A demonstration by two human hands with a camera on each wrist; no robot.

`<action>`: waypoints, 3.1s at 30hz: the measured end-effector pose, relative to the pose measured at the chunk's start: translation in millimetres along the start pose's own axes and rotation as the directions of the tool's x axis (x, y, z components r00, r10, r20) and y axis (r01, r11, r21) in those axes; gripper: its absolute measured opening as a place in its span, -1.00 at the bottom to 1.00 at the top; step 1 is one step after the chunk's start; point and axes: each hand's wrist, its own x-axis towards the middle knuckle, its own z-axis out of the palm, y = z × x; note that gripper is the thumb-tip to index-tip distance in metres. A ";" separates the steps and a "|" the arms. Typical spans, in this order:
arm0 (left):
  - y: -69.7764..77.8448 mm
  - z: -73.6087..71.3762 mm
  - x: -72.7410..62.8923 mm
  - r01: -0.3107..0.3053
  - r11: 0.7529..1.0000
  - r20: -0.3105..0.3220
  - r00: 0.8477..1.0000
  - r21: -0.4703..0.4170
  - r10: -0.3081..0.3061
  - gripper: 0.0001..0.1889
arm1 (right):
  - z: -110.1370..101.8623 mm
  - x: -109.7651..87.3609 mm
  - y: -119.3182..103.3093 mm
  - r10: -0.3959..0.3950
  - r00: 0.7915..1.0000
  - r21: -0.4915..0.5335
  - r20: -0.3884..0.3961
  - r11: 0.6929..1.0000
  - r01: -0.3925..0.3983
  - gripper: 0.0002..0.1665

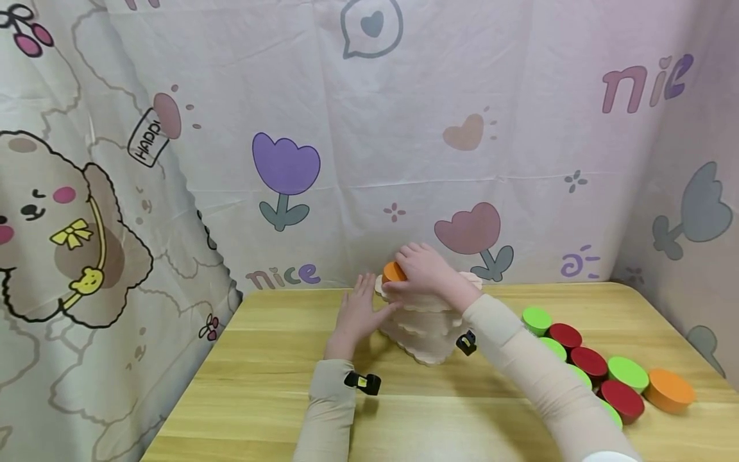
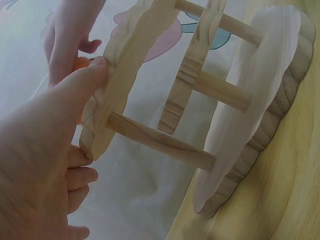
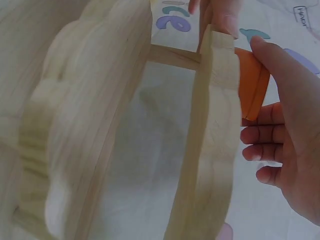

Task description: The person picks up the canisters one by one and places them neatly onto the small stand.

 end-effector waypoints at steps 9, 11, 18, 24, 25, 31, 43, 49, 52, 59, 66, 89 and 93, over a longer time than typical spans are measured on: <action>1.5 0.7 0.2 0.007 1.000 0.008 1.000 -0.007 -0.007 0.09 | 7.5 16.8 -1.0 0.045 0.995 0.007 0.085 0.999 -0.046 -0.26; 2.0 0.5 0.0 0.011 1.000 0.011 1.000 -0.006 -0.011 0.10 | 7.9 19.2 -1.6 0.047 0.994 0.006 0.102 0.999 -0.048 -0.26; 1.8 0.6 -0.6 0.009 1.000 0.005 1.000 -0.008 -0.009 0.10 | 10.0 23.2 -1.8 0.066 0.989 0.022 0.130 0.997 -0.069 -0.28; 0.6 0.8 0.1 0.009 1.000 0.007 1.000 -0.007 -0.009 0.11 | 10.1 23.8 -2.3 0.088 0.985 0.023 0.151 0.995 -0.093 -0.26; 0.9 0.7 0.1 0.012 1.000 0.008 1.000 -0.007 -0.012 0.11 | 9.9 23.4 -2.6 0.091 0.984 0.023 0.152 0.995 -0.095 -0.25; 2.3 0.7 -0.8 0.023 1.000 0.017 1.000 -0.003 -0.023 0.10 | 5.6 16.7 -4.5 0.089 0.988 0.001 0.130 0.996 -0.090 -0.17; 2.3 0.4 -0.3 0.020 1.000 0.012 1.000 0.000 -0.020 0.11 | -7.9 -19.3 3.0 0.006 1.000 -0.144 -0.016 0.990 -0.009 -0.24; 1.2 1.5 -0.8 0.027 1.000 0.008 1.000 0.004 -0.027 0.13 | -10.8 -44.4 10.0 -0.048 0.991 -0.201 -0.122 0.979 0.023 -0.44; 1.0 2.2 -1.7 0.028 1.000 0.009 1.000 -0.008 -0.028 0.13 | -12.0 -58.5 13.1 -0.065 0.985 -0.201 -0.163 0.979 0.031 -0.54; 2.6 0.6 -3.5 0.024 1.000 0.006 1.000 -0.018 -0.024 0.11 | -18.9 -92.6 19.9 -0.128 0.959 -0.247 -0.254 0.967 0.064 -0.59; 2.4 0.2 -3.2 0.022 0.999 0.004 1.000 -0.024 -0.022 0.11 | -26.1 -126.1 28.3 -0.130 0.949 -0.205 -0.288 0.976 0.071 -0.59; 1.2 1.7 -1.2 0.036 0.999 0.022 0.999 -0.026 -0.035 0.15 | -36.6 -238.0 31.3 0.115 0.965 -0.026 -0.234 0.992 -0.125 -0.62; -0.1 3.0 -0.5 0.039 0.999 0.027 0.999 -0.032 -0.038 0.16 | -36.8 -256.2 28.7 0.203 0.963 -0.003 -0.175 0.978 -0.207 -0.60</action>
